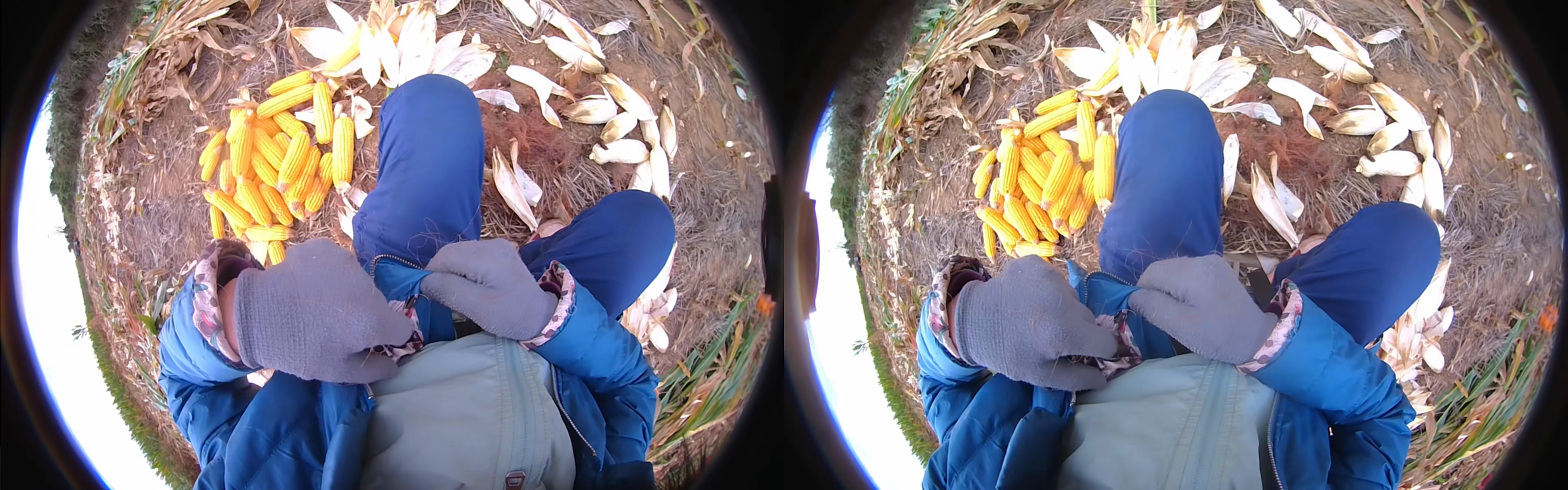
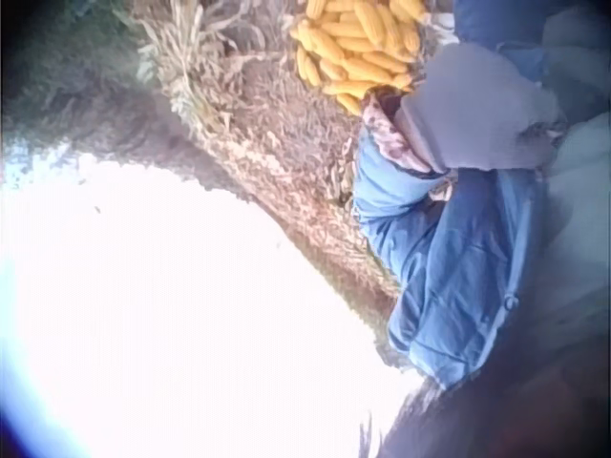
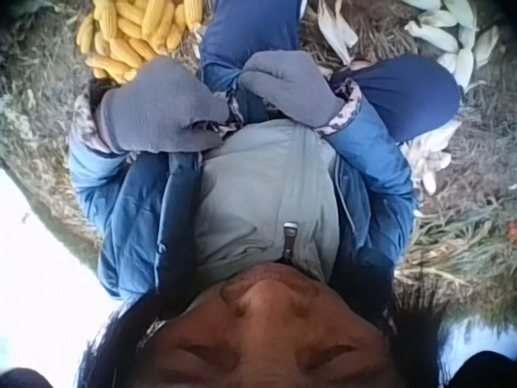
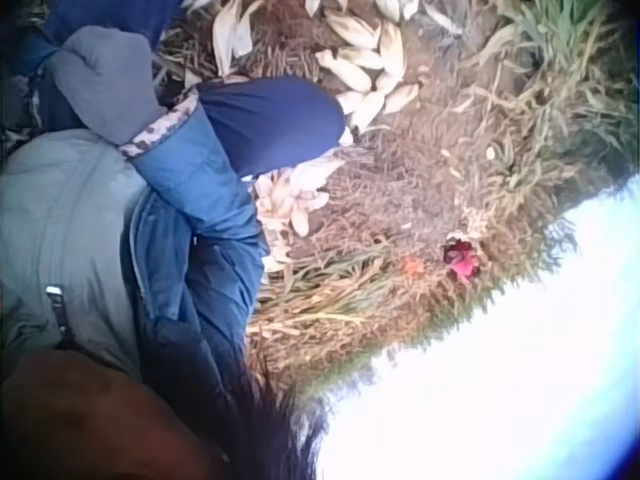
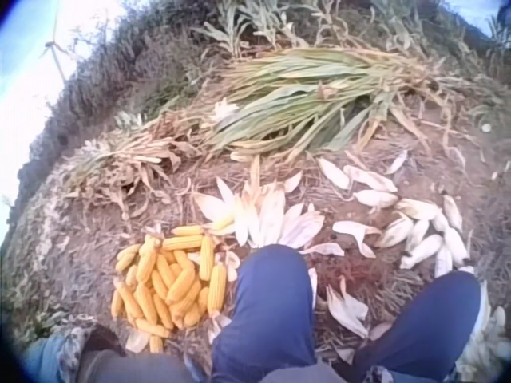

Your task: The person sits on the ground in a cornfield and shucks corn cobs by hand, removing the husks and placing the cleaned cobs into a growing pile. The person occasionally pauses to adjust their jacket zipper before resuming the task.

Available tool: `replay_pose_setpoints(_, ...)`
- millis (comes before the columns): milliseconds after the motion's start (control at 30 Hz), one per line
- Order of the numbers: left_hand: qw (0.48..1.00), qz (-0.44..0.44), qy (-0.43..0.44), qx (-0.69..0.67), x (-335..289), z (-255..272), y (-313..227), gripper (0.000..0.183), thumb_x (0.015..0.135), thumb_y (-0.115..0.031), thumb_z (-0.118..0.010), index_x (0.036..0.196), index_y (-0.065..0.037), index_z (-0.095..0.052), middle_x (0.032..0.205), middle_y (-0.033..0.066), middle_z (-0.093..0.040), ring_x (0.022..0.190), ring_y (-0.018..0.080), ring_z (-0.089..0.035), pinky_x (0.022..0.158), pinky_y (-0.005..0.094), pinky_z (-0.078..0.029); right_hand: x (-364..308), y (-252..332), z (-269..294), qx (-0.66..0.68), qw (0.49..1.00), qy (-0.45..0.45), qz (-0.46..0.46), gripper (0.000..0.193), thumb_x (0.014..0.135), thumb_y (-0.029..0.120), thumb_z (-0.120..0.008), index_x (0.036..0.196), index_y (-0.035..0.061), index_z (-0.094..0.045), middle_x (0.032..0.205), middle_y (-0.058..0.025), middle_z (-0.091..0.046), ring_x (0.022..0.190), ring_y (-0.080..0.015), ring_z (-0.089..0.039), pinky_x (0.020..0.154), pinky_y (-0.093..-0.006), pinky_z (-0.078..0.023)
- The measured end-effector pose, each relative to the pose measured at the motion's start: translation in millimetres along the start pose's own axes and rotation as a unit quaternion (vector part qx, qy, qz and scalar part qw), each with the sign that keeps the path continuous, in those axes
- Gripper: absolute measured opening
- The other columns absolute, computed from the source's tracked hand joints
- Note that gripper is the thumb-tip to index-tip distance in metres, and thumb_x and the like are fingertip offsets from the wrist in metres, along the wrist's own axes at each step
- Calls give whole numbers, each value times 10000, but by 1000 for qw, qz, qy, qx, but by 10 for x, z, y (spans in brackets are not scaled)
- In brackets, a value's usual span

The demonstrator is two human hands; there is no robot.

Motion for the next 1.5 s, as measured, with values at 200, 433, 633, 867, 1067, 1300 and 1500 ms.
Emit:
replay_pose_setpoints(200,998,-54,-25,-31,-101,-18,39,257,805,-335,-644,658,-155,-532,526,3,-492,484,221,-529,441,348,-374,-13,-12,10,5,999,-21,24,212,833,222,-618,796,16,-646,717,-148,-599,655,-321,-596,581,-377,-455)
replay_pose_setpoints(433,996,-52,-59,-45,-91,23,36,201,797,-315,-672,705,-157,-589,553,1,-522,483,208,-522,441,337,-367,-10,48,31,10,997,78,-9,243,797,252,-670,885,31,-625,791,-118,-612,700,-287,-610,613,-352,-471)
replay_pose_setpoints(633,929,-196,-177,-261,-205,264,74,221,769,-225,-747,891,-44,-710,547,24,-567,429,188,-505,413,324,-336,-104,12,-17,-137,985,36,96,258,658,169,-684,881,85,-586,794,-115,-558,721,-316,-593,611,-412,-461)
replay_pose_setpoints(867,851,-369,-61,-368,-334,107,-259,303,959,-163,-413,961,41,-638,677,59,-539,530,173,-483,469,294,-394,-337,181,18,-78,950,161,256,182,698,118,-643,859,121,-558,861,-53,-539,655,-278,-577,530,-379,-453)
replay_pose_setpoints(1067,838,-359,-72,-404,-276,91,-386,276,901,-213,-540,656,-88,-506,565,3,-416,493,189,-464,484,303,-415,-400,249,71,-66,944,211,245,124,751,160,-646,857,145,-584,882,-13,-582,688,-227,-603,563,-347,-485)
replay_pose_setpoints(1300,825,-399,-28,-398,-259,93,-386,186,911,-166,-523,776,-41,-549,638,57,-493,505,200,-496,460,317,-395,-440,82,403,-199,966,-86,140,154,688,201,-759,730,133,-626,734,-6,-606,673,-200,-607,567,-317,-476)
replay_pose_setpoints(1500,831,-389,-23,-397,-244,273,-375,187,915,-138,-531,955,28,-607,767,120,-600,537,207,-536,499,315,-452,-482,-159,900,-276,930,-240,19,101,735,117,-717,744,64,-631,745,-70,-591,672,-238,-606,569,-317,-466)
Point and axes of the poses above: each hand's wrist, its own x-axis towards the middle knuckle, its own z-axis out of the back of the hand, y = z × x, the point moved 3 cm from there along x, towards the middle knuckle
